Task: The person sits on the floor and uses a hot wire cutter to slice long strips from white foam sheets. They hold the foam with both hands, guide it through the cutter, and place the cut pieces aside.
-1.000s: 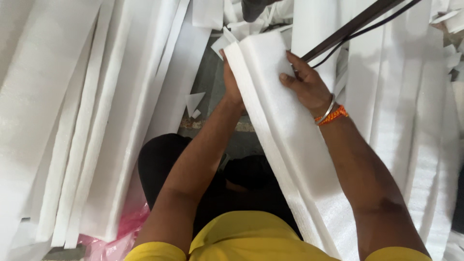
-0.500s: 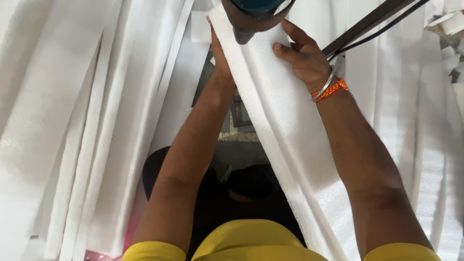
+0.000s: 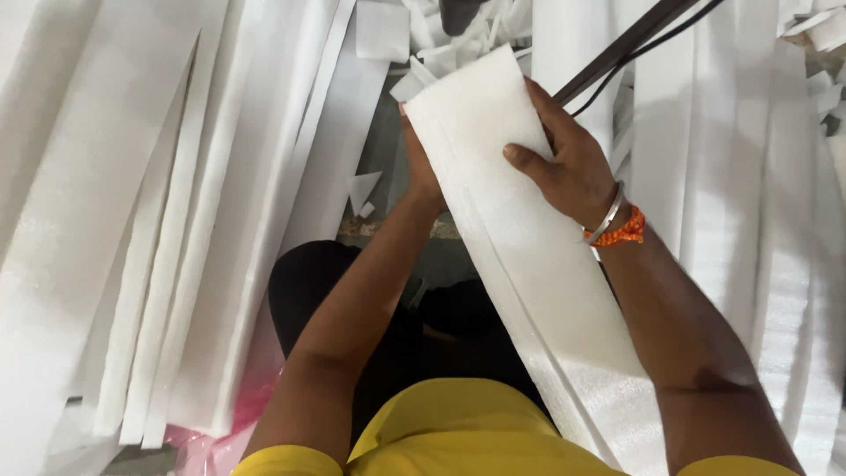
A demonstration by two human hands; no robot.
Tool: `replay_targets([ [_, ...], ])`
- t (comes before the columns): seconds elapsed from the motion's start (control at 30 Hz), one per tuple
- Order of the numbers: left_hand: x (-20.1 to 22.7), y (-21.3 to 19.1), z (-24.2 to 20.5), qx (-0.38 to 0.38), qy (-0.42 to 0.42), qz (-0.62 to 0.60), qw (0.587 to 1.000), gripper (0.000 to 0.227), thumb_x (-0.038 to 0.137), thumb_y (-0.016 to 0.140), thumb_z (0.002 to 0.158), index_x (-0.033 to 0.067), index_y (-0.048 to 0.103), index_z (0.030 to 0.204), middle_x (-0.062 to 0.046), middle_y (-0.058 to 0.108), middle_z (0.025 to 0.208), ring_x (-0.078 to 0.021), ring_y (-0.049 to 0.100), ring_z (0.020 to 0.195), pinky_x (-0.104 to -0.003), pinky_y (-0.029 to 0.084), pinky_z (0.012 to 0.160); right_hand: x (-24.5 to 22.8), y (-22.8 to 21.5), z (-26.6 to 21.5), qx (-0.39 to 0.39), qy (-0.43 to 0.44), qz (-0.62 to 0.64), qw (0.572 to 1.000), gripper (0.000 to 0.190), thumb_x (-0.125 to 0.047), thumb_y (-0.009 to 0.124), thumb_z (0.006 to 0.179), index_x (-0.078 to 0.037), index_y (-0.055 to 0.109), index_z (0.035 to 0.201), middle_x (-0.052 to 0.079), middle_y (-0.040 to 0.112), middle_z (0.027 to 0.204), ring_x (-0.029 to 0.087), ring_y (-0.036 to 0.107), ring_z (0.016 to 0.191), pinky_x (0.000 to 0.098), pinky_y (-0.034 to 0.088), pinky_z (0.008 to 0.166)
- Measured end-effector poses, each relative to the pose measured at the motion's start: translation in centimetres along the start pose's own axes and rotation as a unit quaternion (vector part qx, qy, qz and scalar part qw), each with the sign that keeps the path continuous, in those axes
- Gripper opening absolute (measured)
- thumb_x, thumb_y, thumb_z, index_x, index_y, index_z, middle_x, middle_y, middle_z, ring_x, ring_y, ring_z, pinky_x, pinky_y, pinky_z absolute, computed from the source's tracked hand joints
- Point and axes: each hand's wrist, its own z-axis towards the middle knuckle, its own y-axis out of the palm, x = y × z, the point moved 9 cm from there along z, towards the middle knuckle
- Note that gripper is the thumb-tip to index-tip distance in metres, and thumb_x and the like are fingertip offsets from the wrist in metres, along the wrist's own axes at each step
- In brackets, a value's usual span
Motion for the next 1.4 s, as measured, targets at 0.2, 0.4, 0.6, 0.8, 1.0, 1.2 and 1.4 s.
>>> replay_targets([
  [0.2,-1.3,-1.1,-4.0,0.012,0.015,0.049,0.999,0.095,0.078,0.018,0.094,0.0062,0.032,0.155,-0.023,0.049,0.149,-0.0378,0.055,0.131,-0.049,0.051,0.107,-2.6,0.8,-3.1,-0.02,-0.017,-0.094,0.995,0.082,-0.031,0.075,0.095,-0.003,0.032,0.159,0.026,0.051,0.152,0.035,0.053,0.139,0.0413,0.046,0.112],
  [0.4,-1.3,-1.0,-6.5,0.011,0.023,0.078,0.997,0.099,0.081,0.02,0.091,0.0073,0.025,0.157,-0.024,0.046,0.149,-0.0387,0.054,0.132,-0.05,0.05,0.107,-4.9,1.8,-4.9,-0.032,-0.034,-0.126,0.991,0.082,-0.029,0.073,0.093,-0.007,0.032,0.16,0.026,0.055,0.147,0.036,0.059,0.132,0.0411,0.049,0.107],
  [0.6,0.0,-0.4,-8.5,0.003,0.032,0.095,0.995,0.103,0.083,0.022,0.087,0.0084,0.019,0.159,-0.026,0.044,0.15,-0.0395,0.052,0.133,-0.052,0.049,0.107,-4.7,2.9,-5.6,-0.051,-0.033,-0.13,0.99,0.082,-0.029,0.072,0.092,-0.008,0.03,0.159,0.025,0.053,0.149,0.037,0.056,0.133,0.0413,0.047,0.108],
  [0.8,0.3,0.3,-10.2,-0.001,0.038,0.199,0.979,0.109,0.086,0.025,0.084,0.0094,0.013,0.16,-0.027,0.042,0.151,-0.0403,0.051,0.134,-0.053,0.049,0.107,-2.3,1.7,-4.2,-0.014,-0.017,-0.069,0.997,0.079,-0.031,0.076,0.095,-0.005,0.036,0.159,0.022,0.053,0.152,0.033,0.057,0.134,0.0427,0.048,0.108],
  [1.0,-1.5,3.4,-15.6,-0.049,0.109,0.384,0.915,0.135,0.093,0.051,0.072,0.0147,-0.014,0.161,-0.027,0.013,0.162,-0.0461,0.025,0.15,-0.063,0.038,0.114,-0.1,1.7,-1.2,-0.036,0.095,0.057,0.993,0.087,-0.034,0.074,0.089,-0.004,0.032,0.159,0.021,0.063,0.132,0.029,0.066,0.12,0.0389,0.056,0.097],
  [1.2,1.6,1.6,-14.9,0.063,0.108,0.361,0.924,0.128,0.078,0.058,0.071,0.0109,-0.005,0.16,-0.032,0.027,0.152,-0.0495,0.044,0.135,-0.064,0.047,0.104,0.7,2.2,-4.9,-0.127,0.135,0.033,0.982,0.098,-0.039,0.076,0.084,-0.008,0.022,0.161,0.016,0.039,0.16,0.033,0.048,0.136,0.0437,0.046,0.106],
  [1.4,3.8,1.4,-9.8,0.033,0.14,0.309,0.94,0.114,0.074,0.05,0.084,0.0103,-0.004,0.16,-0.034,0.027,0.154,-0.0484,0.041,0.139,-0.061,0.044,0.11,2.5,2.4,-7.2,-0.111,0.114,0.08,0.984,0.077,-0.036,0.058,0.099,-0.005,0.024,0.161,0.014,0.036,0.164,0.028,0.037,0.148,0.0423,0.035,0.117],
])
